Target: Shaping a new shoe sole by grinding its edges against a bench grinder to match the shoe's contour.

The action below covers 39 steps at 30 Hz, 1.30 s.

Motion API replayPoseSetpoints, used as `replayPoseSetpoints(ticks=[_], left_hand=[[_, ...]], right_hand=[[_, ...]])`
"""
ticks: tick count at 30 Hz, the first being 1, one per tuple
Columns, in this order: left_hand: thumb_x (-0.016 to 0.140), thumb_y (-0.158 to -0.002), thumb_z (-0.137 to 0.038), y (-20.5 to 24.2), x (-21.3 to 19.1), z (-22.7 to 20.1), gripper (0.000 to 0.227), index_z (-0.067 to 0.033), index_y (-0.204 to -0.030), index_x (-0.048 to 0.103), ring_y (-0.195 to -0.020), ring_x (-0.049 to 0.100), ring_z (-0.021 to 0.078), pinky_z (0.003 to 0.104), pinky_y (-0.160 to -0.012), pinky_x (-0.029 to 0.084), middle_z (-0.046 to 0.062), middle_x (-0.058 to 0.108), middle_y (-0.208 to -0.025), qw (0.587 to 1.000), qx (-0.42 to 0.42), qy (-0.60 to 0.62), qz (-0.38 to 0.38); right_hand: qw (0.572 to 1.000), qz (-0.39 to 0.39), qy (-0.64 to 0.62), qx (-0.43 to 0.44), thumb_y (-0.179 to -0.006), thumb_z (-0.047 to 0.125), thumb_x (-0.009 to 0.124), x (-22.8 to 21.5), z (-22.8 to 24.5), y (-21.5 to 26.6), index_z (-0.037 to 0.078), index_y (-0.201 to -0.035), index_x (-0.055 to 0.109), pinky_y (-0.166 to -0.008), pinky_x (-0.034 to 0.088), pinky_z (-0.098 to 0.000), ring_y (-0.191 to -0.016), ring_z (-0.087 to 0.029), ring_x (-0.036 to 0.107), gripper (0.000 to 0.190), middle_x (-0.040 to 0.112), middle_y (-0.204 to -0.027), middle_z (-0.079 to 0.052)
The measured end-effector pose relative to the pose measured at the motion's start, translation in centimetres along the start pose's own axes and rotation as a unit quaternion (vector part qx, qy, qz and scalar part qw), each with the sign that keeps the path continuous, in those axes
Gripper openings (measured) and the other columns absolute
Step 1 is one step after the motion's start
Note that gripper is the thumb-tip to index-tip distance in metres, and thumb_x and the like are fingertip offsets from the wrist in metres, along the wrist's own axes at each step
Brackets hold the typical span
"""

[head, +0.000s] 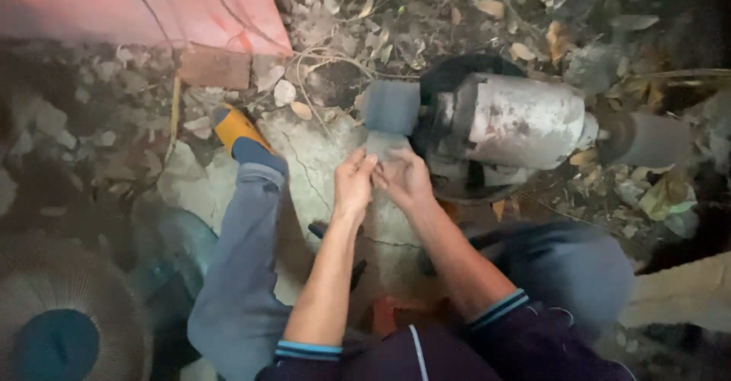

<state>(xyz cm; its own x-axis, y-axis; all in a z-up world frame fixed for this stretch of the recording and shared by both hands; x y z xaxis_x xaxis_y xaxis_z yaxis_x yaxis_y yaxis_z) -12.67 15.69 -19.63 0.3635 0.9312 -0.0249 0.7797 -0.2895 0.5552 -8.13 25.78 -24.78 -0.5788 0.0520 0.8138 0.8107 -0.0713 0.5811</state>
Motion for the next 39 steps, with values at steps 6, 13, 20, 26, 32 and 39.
replayPoseSetpoints(ticks=[6, 13, 20, 26, 32, 39], left_hand=[[0.057, -0.104, -0.015, 2.4, 0.1, -3.4, 0.021, 0.0009, -0.098, 0.070, -0.072, 0.068, 0.0214, 0.033, -0.064, 0.052, 0.015, 0.071, -0.071, 1.000, -0.021, -0.016, -0.003], [0.057, -0.104, -0.012, 0.5, 1.1, -0.7, 0.017, -0.0040, -0.098, 0.070, -0.056, 0.069, 0.0213, 0.029, -0.049, 0.045, 0.011, 0.072, -0.077, 1.000, 0.019, 0.010, -0.005], [0.059, -0.103, -0.011, 5.2, 0.1, -1.6, 0.030, 0.0047, -0.127, 0.067, -0.051, 0.068, 0.0202, 0.031, -0.053, 0.049, 0.017, 0.075, -0.088, 0.999, 0.017, 0.042, -0.008], [0.059, -0.104, -0.012, 4.6, -0.1, -0.5, 0.025, 0.0061, -0.120, 0.065, -0.057, 0.073, 0.0276, 0.033, -0.064, 0.051, 0.020, 0.076, -0.084, 0.999, 0.047, 0.017, -0.007], [0.064, -0.099, -0.013, 0.2, 1.1, -1.3, 0.056, 0.0216, -0.140, 0.049, -0.136, 0.051, 0.0415, 0.052, -0.116, 0.039, 0.039, 0.058, -0.135, 0.998, 0.052, 0.010, -0.016], [0.058, -0.104, -0.014, -1.3, 1.5, 0.2, 0.018, -0.0044, -0.098, 0.071, -0.061, 0.070, 0.0182, 0.032, -0.068, 0.051, 0.010, 0.073, -0.067, 0.997, 0.046, -0.067, 0.009]], right_hand=[[0.998, 0.004, 0.052, -0.031, -0.084, 0.018, 0.067, -2.9, -0.2, -1.5, 0.006, -0.099, 0.066, -0.037, 0.047, -0.0474, -0.065, -0.038, 0.067, 0.019, 0.072, -0.092, -0.018], [0.990, -0.080, 0.101, -0.066, -0.090, -0.004, 0.066, 3.5, 0.2, 4.9, 0.013, -0.135, 0.066, -0.091, 0.057, -0.0477, -0.110, -0.033, 0.066, 0.048, 0.069, -0.128, -0.011], [0.988, -0.116, 0.070, -0.070, -0.086, -0.003, 0.066, 4.7, 0.0, 4.9, 0.018, -0.119, 0.068, -0.074, 0.057, -0.0413, -0.094, -0.031, 0.065, 0.039, 0.067, -0.114, -0.008], [0.991, -0.103, 0.052, -0.062, -0.086, -0.002, 0.064, 6.7, 0.0, 6.4, 0.018, -0.117, 0.071, -0.079, 0.056, -0.0396, -0.097, -0.029, 0.063, 0.037, 0.069, -0.111, -0.006], [0.992, -0.118, 0.040, -0.031, -0.085, 0.012, 0.074, 1.4, 0.5, 1.0, 0.005, -0.090, 0.062, -0.038, 0.040, -0.0342, -0.065, -0.029, 0.063, 0.014, 0.053, -0.074, -0.008], [0.998, -0.041, 0.029, -0.035, -0.087, 0.004, 0.066, 0.3, 0.8, 1.4, 0.010, -0.070, 0.057, -0.052, 0.042, -0.0376, -0.058, -0.027, 0.055, 0.020, 0.050, -0.060, -0.005]])
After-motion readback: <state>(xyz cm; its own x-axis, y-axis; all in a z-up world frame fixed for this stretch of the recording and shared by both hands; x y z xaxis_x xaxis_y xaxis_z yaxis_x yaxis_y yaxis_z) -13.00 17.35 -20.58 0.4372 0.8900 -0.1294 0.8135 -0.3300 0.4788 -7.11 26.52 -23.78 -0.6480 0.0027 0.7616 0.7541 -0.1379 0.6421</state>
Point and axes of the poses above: each hand's wrist, its own y-axis away from the middle knuckle, its own x-axis out of the palm, z = x × y, the point moved 2 cm from there along -y, towards the middle knuckle
